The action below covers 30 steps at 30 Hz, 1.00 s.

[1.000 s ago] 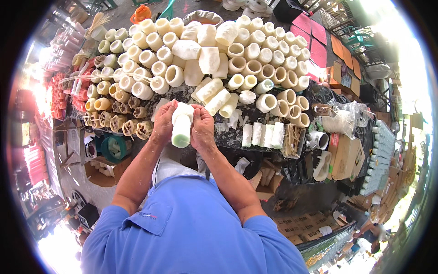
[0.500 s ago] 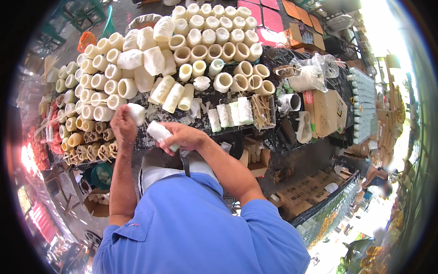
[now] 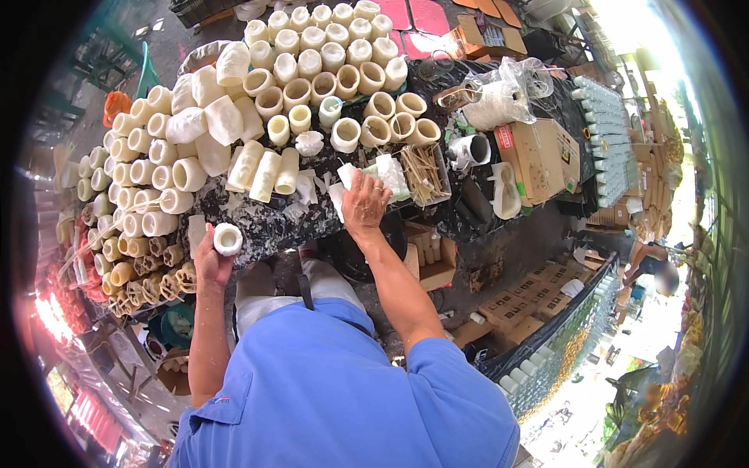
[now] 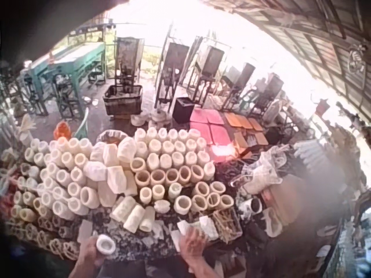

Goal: The person repeatedly picks white cylindrical candle bodies and green circular candle bases from a table, fits the bases into the candle bodies, and places the assembled units into a green tray. The person continues this one-at-a-time assembly throughout the clip.

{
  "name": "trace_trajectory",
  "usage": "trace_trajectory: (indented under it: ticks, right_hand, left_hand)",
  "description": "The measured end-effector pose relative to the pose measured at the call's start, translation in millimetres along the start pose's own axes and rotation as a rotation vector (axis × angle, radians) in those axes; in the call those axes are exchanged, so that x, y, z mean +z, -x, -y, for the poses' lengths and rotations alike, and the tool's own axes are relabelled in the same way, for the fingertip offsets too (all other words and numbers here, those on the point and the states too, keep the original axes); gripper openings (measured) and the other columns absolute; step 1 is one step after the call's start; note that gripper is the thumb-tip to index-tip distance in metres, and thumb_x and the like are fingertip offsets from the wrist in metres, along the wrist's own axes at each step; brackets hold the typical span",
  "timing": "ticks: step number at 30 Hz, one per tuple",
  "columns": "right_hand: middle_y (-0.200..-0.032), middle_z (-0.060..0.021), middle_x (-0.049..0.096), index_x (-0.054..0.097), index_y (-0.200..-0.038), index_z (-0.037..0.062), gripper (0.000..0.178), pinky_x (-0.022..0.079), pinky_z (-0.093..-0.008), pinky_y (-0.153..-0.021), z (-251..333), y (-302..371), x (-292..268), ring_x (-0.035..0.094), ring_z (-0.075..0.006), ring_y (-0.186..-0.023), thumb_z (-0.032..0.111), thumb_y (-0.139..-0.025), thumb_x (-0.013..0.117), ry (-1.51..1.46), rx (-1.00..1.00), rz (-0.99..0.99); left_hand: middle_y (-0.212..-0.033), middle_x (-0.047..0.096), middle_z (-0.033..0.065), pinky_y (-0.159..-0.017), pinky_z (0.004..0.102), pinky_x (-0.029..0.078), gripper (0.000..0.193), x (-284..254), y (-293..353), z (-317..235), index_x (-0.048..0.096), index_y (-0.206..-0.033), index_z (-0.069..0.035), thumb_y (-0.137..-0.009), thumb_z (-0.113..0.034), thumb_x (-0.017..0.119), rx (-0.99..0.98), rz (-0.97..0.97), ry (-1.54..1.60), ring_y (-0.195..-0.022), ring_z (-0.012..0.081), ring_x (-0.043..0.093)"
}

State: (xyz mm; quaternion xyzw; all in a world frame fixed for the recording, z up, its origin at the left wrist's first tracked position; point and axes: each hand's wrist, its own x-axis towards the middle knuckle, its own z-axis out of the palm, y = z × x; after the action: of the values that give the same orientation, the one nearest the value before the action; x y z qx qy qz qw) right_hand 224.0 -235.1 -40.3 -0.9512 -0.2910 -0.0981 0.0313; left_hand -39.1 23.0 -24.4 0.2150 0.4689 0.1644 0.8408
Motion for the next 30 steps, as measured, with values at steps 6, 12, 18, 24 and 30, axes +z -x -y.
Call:
trace_trajectory:
  ticks: [6, 12, 18, 24, 30]
  right_hand:
    - [-0.106, -0.0113, 0.065, 0.065, -0.119, 0.0074, 0.053, 0.041, -0.0506, -0.091, -8.4, 6.7, 0.7, 0.059, -0.0323, -0.107, 0.037, -0.08, 0.085, -0.03, 0.062, -0.002]
    - [-0.119, -0.0132, 0.06, 0.064, -0.12, 0.0055, 0.053, 0.041, -0.0535, -0.095, -11.7, 15.1, -12.6, 0.055, -0.0338, -0.116, 0.038, -0.082, 0.084, -0.057, 0.167, 0.07]
    - [-0.122, -0.0146, 0.063, 0.062, -0.131, 0.0023, 0.06, 0.046, -0.0466, -0.102, 34.8, 10.6, -56.0, 0.059, -0.0334, -0.117, 0.033, -0.085, 0.084, -0.543, 0.005, 0.034]
    - [-0.128, -0.0086, 0.069, 0.05, -0.149, -0.0055, 0.06, 0.051, -0.0288, -0.104, 110.3, 10.5, -90.5, 0.064, -0.0148, -0.115, 0.019, -0.101, 0.075, -2.065, 0.209, 1.201]
    - [-0.098, -0.0023, 0.068, 0.063, -0.108, 0.0026, 0.037, 0.055, -0.0288, -0.079, 129.0, 8.8, -59.5, 0.064, -0.0115, -0.085, 0.014, -0.082, 0.087, -1.534, 0.104, 1.072]
  left_hand:
    - [-0.119, 0.068, 0.0062, -0.088, 0.0441, 0.061, 0.035, -11.3, 2.0, 6.6, 0.059, -0.132, -0.005, -0.109, -0.032, 0.059, 0.006, 0.001, -0.059, -0.107, 0.0228, 0.069]
    - [-0.115, 0.07, 0.0065, -0.09, 0.0427, 0.06, 0.036, -10.1, 8.7, 8.7, 0.061, -0.13, -0.004, -0.108, -0.032, 0.06, -0.019, 0.022, -0.009, -0.105, 0.0229, 0.07]
    - [-0.13, 0.067, 0.0133, -0.108, 0.0421, 0.052, 0.05, 20.5, 41.5, 1.1, 0.058, -0.135, 0.002, -0.093, -0.02, 0.073, -0.061, 0.4, 0.032, -0.121, 0.0259, 0.066]
    - [-0.127, 0.068, 0.0128, -0.107, 0.0397, 0.052, 0.052, 40.3, 48.3, -16.8, 0.06, -0.134, 0.003, -0.089, -0.011, 0.08, -0.094, 0.549, -0.129, -0.119, 0.0229, 0.066]
    - [-0.106, 0.073, 0.0072, -0.074, 0.0316, 0.053, 0.033, 28.5, 21.3, -10.6, 0.07, -0.116, -0.002, -0.083, -0.003, 0.077, 0.213, 0.336, -0.835, -0.089, 0.0139, 0.067]
